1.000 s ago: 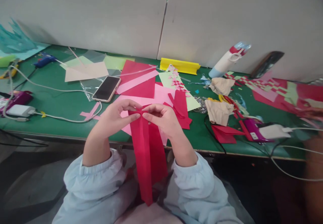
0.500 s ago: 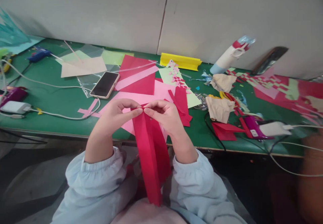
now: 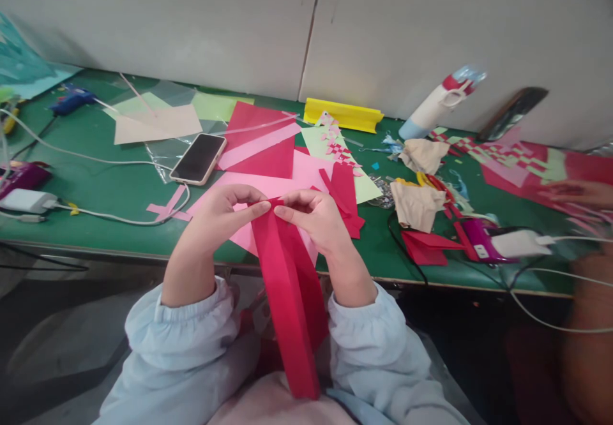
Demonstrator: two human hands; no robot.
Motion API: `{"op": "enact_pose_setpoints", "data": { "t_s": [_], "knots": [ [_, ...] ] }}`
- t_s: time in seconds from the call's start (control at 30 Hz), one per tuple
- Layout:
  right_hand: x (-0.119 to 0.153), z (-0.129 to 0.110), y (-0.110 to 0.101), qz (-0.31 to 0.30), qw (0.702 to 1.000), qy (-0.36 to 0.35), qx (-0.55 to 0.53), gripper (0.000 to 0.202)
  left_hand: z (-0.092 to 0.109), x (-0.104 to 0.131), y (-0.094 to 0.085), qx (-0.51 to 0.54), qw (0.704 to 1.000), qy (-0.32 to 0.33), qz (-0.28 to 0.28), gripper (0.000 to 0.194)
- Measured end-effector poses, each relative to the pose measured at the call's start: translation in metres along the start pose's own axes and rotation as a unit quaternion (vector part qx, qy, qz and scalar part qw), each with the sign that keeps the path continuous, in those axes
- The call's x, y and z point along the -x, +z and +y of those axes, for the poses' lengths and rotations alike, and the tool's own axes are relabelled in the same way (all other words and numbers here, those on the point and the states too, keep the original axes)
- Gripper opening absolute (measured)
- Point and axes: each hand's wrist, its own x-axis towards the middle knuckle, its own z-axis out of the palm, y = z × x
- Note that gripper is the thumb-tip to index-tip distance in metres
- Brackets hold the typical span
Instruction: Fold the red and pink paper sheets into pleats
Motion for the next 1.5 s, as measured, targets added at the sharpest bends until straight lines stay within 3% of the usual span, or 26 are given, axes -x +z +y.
{"op": "enact_pose_setpoints", "data": {
  "t_s": [0.37,0.63,0.77,1.17,1.33,1.5],
  "knots": [
    [-0.0024,0.0019,0.0008,-0.005,0.998,-0.037,-0.042,0.024,-0.0018,-0.0018,0.0007,0.036,0.999,0.002,0.007,0.024],
    [-0.0014,-0.0036,-0.0016,-0.039,0.998,0.027,-0.031,0.033,-0.0027,-0.0026,0.0013,0.023,0.999,0.017,0.014,0.021],
    [-0.0007,-0.0061,-0.0004,-0.029,0.998,0.047,-0.043,0.034,-0.0041,-0.0027,-0.0006,0.032,0.999,0.027,-0.004,0.019],
    [-0.003,0.0004,0.0005,0.006,0.997,0.022,-0.08,0.032,-0.0052,-0.0027,-0.0002,0.058,0.998,0.016,0.007,0.019],
    [-0.0008,-0.0055,-0.0009,-0.021,0.996,0.062,-0.063,0.036,-0.0038,-0.0025,-0.0011,0.042,0.999,0.013,0.031,0.019],
    [-0.0001,-0.0046,-0.0012,-0.028,0.997,0.049,-0.059,0.035,-0.0039,-0.0024,-0.0003,0.04,0.998,0.017,0.043,0.017]
  ]
}}
